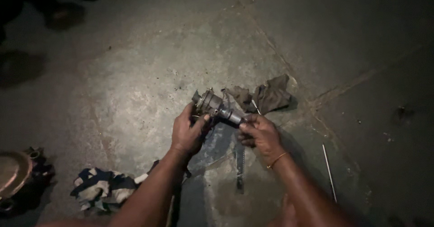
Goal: The person disassembles and cleans an ignition distributor component with a cloth and a screwdriver while sitting on the floor.
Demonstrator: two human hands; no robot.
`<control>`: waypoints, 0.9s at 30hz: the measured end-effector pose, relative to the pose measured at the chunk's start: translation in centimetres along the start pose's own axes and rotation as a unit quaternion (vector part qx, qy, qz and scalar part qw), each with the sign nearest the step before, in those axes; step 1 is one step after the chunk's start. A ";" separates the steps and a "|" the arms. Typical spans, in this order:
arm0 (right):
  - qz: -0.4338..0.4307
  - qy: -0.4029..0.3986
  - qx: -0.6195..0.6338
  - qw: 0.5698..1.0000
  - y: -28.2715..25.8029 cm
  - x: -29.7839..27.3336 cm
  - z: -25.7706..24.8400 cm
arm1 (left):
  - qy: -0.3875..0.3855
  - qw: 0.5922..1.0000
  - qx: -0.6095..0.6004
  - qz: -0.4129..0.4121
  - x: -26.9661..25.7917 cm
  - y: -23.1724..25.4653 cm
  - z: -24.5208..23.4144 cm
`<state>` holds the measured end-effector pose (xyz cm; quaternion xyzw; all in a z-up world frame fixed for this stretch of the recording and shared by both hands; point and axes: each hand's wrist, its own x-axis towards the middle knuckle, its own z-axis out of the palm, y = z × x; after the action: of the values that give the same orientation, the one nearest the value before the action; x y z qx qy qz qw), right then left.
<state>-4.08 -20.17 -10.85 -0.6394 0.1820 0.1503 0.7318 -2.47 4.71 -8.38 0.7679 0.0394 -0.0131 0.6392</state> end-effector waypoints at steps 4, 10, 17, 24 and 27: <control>0.073 0.055 -0.044 0.995 0.2 -0.1 0.4 | 0.016 0.999 0.030 0.016 0.1 0.2 0.0; 0.030 -0.011 -0.027 0.999 -0.2 -0.6 0.4 | 0.020 0.998 0.046 0.038 0.2 -0.5 -0.3; 0.021 0.035 -0.060 0.997 -0.7 -1.7 1.5 | 0.018 0.997 -0.070 0.033 0.6 -1.1 0.2; 0.032 0.018 -0.038 0.999 -0.2 -1.2 1.0 | 0.016 0.993 -0.118 -0.001 0.0 0.5 0.1; 0.017 0.010 -0.068 0.997 -0.6 -1.5 0.9 | 0.036 0.999 -0.025 0.011 0.1 0.6 -0.1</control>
<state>-5.11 -19.31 -9.53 -0.6862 0.1897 0.1683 0.6817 -2.31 4.69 -7.78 0.7522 0.0542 0.0220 0.6564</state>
